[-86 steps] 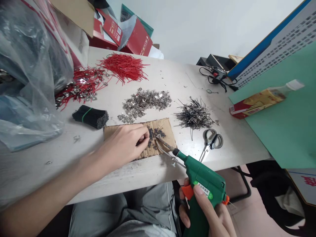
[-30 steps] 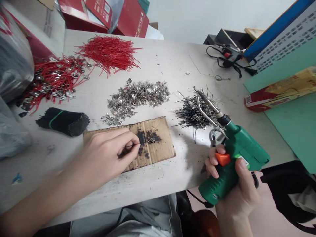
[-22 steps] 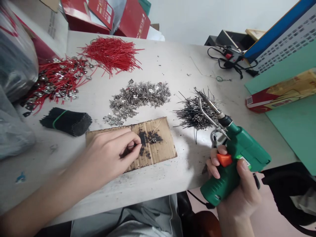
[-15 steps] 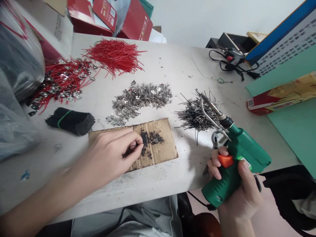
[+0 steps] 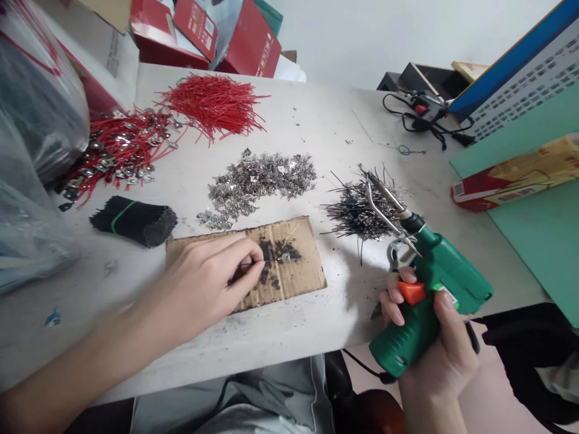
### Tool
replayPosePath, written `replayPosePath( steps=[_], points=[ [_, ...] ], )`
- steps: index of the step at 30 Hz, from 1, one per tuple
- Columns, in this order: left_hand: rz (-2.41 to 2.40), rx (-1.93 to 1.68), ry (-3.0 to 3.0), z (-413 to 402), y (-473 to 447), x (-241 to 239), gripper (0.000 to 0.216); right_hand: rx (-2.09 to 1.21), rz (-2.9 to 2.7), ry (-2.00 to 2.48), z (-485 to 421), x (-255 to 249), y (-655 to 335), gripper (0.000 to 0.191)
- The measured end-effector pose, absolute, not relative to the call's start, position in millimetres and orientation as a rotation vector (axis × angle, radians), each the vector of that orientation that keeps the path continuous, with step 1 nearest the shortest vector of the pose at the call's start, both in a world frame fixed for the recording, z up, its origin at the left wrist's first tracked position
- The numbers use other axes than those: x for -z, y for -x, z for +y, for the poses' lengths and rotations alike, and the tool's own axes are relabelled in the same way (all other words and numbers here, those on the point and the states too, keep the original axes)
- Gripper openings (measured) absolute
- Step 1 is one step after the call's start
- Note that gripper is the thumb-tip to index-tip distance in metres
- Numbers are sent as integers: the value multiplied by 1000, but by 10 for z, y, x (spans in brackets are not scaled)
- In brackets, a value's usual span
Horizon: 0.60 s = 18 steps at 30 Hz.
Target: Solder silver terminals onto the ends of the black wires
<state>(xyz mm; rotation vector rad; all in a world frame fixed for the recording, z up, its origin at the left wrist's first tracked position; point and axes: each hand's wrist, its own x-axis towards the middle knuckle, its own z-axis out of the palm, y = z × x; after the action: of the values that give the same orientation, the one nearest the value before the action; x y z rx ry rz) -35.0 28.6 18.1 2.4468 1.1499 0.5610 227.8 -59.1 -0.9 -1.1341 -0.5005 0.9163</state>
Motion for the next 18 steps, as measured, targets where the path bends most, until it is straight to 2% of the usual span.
replayPosePath(
  steps=[9, 18],
  points=[
    [1158, -569, -2350, 290, 356, -191, 14, -897, -475, 1141, -579, 1, -2272, 42],
    [1174, -742, -2287, 364, 378, -228, 10, -929, -409, 1100, -602, 8, -2268, 37]
  ],
)
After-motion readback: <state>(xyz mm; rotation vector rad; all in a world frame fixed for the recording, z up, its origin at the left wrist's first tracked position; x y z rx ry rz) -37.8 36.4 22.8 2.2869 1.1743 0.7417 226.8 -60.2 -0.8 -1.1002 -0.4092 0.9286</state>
